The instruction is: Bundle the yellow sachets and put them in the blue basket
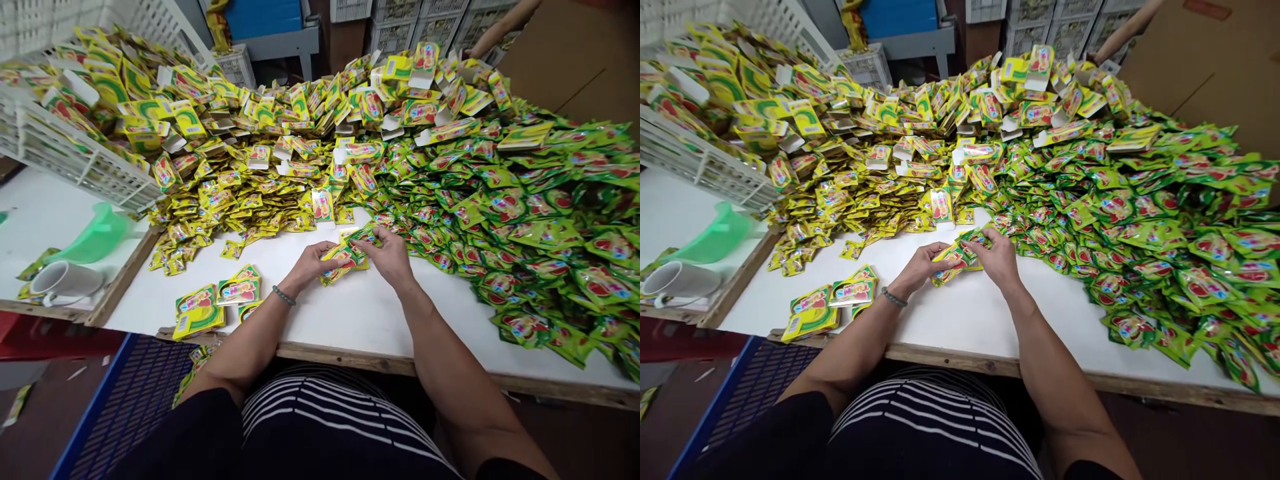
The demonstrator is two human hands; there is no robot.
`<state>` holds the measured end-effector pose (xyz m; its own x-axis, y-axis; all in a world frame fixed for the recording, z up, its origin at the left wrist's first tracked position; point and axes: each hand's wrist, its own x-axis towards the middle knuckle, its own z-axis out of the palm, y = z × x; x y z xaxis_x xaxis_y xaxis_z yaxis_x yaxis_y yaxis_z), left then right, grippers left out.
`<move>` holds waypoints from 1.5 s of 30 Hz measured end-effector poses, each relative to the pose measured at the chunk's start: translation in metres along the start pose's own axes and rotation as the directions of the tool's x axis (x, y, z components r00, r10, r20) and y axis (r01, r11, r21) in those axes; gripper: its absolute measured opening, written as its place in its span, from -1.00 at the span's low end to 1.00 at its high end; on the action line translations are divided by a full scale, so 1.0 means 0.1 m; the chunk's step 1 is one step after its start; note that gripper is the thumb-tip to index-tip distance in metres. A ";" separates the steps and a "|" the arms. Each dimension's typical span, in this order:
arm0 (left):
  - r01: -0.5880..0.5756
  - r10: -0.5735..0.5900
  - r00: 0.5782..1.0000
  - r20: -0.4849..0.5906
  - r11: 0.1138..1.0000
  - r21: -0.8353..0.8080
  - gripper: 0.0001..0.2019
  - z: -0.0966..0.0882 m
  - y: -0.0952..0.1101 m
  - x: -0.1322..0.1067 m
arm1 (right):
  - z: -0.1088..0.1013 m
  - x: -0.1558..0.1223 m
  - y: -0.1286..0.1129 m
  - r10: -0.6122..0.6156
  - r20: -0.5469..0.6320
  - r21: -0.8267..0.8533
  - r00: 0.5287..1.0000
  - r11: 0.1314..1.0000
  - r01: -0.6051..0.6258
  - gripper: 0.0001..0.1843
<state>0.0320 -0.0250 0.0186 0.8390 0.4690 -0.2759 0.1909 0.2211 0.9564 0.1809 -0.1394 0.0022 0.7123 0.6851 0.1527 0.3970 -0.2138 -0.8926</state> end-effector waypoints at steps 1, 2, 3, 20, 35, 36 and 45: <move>0.005 -0.006 1.000 -0.015 1.000 -0.019 -0.45 0.01 0.00 0.00 | 0.01 -0.01 -0.01 -0.018 -0.023 -0.020 1.000 1.000 0.017 -0.54; 0.007 -0.008 1.000 -0.030 0.999 -0.038 -0.44 0.01 0.00 -0.01 | 0.01 -0.01 -0.03 -0.040 -0.048 -0.037 0.998 0.999 0.038 -0.51; 0.004 -0.006 0.999 -0.042 0.999 -0.052 -0.44 0.01 0.00 -0.01 | 0.01 -0.01 -0.03 -0.065 -0.067 -0.050 0.996 0.997 0.062 -0.49; -0.007 0.006 1.000 -0.007 0.979 -0.203 -0.49 0.02 -0.07 0.01 | 0.00 -0.01 0.02 -0.075 0.140 0.116 0.987 0.991 0.059 -0.61; -0.101 0.100 0.995 -0.012 0.977 -0.186 -0.34 0.11 -0.08 -0.01 | 0.18 -0.11 -0.11 -0.101 0.155 0.077 0.983 0.993 0.089 -0.45; -0.120 0.121 0.993 -0.007 0.980 -0.159 -0.33 0.11 -0.08 -0.01 | 0.17 -0.10 -0.10 -0.080 0.164 0.131 0.983 0.990 0.059 -0.47; -0.224 0.224 0.975 0.002 0.973 0.056 -0.43 0.06 -0.05 -0.03 | 0.16 -0.05 -0.08 0.072 0.134 0.276 0.988 0.955 -0.107 -0.54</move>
<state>0.0321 -0.0325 0.0150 0.8615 0.5048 -0.0546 0.0267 0.0624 0.9977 0.1649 -0.1306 0.0015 0.6551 0.7549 0.0303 0.1434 -0.0848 -0.9860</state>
